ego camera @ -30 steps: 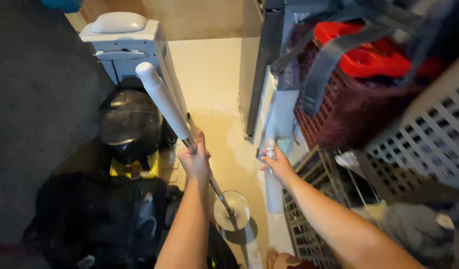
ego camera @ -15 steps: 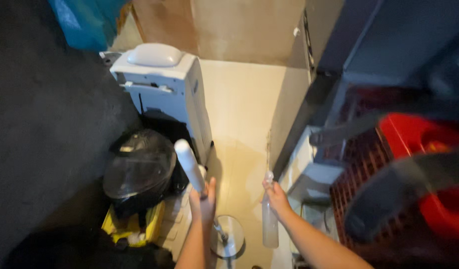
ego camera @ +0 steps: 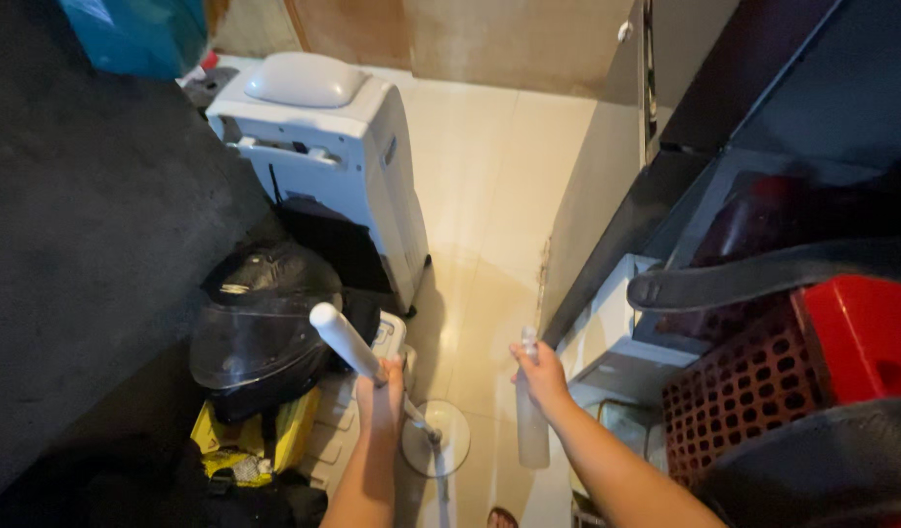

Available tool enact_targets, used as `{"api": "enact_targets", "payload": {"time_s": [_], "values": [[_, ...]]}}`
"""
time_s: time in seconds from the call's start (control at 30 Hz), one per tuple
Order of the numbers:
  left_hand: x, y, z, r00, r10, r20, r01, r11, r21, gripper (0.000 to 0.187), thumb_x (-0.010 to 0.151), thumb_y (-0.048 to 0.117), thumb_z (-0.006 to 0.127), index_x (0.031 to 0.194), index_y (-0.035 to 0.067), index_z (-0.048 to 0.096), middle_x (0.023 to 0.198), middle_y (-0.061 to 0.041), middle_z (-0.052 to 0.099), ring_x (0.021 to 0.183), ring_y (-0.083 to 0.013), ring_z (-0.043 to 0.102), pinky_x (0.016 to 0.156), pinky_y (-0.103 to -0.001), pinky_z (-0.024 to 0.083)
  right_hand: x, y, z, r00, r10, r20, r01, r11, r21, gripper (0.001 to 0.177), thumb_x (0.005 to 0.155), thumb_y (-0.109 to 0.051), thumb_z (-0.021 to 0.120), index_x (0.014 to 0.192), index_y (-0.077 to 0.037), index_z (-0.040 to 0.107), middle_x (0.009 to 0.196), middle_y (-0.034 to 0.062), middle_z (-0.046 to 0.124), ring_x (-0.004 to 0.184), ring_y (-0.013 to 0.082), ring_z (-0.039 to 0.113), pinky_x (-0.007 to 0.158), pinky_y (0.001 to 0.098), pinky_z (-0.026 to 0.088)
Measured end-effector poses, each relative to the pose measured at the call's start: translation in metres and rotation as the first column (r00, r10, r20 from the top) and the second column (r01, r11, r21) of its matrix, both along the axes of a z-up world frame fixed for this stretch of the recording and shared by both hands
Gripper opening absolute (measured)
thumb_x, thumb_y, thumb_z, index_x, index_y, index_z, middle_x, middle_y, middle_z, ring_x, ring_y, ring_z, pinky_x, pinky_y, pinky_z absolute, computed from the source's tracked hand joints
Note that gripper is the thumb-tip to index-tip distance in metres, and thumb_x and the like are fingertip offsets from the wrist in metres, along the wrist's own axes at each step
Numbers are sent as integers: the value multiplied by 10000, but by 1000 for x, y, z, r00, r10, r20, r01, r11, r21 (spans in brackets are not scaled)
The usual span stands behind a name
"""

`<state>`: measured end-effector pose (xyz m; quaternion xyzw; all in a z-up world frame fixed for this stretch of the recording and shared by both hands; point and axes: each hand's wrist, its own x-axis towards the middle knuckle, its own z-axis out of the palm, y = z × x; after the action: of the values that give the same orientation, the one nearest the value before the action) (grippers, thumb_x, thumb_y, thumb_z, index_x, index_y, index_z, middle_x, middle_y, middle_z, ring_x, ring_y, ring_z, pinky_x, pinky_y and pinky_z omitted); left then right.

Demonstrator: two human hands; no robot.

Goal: The person organizes items in a cluttered room, moving laundry baskets and bags. They then use a spray bottle and a spin mop to clean the tiled floor, repeatedly spraying and mopping the same area.

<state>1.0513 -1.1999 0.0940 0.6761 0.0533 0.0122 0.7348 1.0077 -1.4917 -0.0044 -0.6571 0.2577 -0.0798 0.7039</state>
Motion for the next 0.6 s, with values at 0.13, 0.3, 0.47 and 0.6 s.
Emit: {"api": "enact_targets", "payload": {"time_s": [0.13, 0.3, 0.47, 0.6], "values": [[13, 1, -8, 999, -13, -32, 16, 994, 109, 348, 982, 168, 637, 672, 87, 500, 612, 45, 461, 571, -62, 410, 503, -279, 336, -3, -18, -19, 987, -46, 155, 53, 998, -44, 350, 927, -215, 705, 1227, -59, 617, 974, 48, 687, 711, 110, 648, 562, 311, 572], [21, 3, -8, 994, -113, -1, 112, 984, 140, 344, 988, 181, 612, 678, 89, 493, 603, 33, 456, 555, -75, 419, 498, -295, 337, -26, -37, -7, 973, -100, 205, 121, 989, -89, 273, 945, -136, 702, 1171, -23, 598, 889, 58, 694, 604, 147, 647, 564, 303, 530], [27, 0, 1, 990, -127, 60, 117, 982, 150, 331, 973, 186, 635, 691, 85, 494, 611, 29, 477, 578, -89, 442, 523, -321, 372, -37, -27, 36, 957, -86, 278, 69, 995, 71, 406, 834, -105, 709, 1221, -122, 588, 1000, -42, 683, 680, 94, 650, 580, 287, 553], [23, -2, 9, 987, -157, 19, 149, 961, 235, 384, 982, 195, 626, 663, 57, 462, 570, -38, 422, 542, -139, 412, 508, -373, 351, -44, -7, 67, 997, -27, 72, 23, 998, 63, 270, 867, -127, 770, 1082, -29, 638, 818, 58, 665, 605, 163, 646, 539, 326, 542]]}}
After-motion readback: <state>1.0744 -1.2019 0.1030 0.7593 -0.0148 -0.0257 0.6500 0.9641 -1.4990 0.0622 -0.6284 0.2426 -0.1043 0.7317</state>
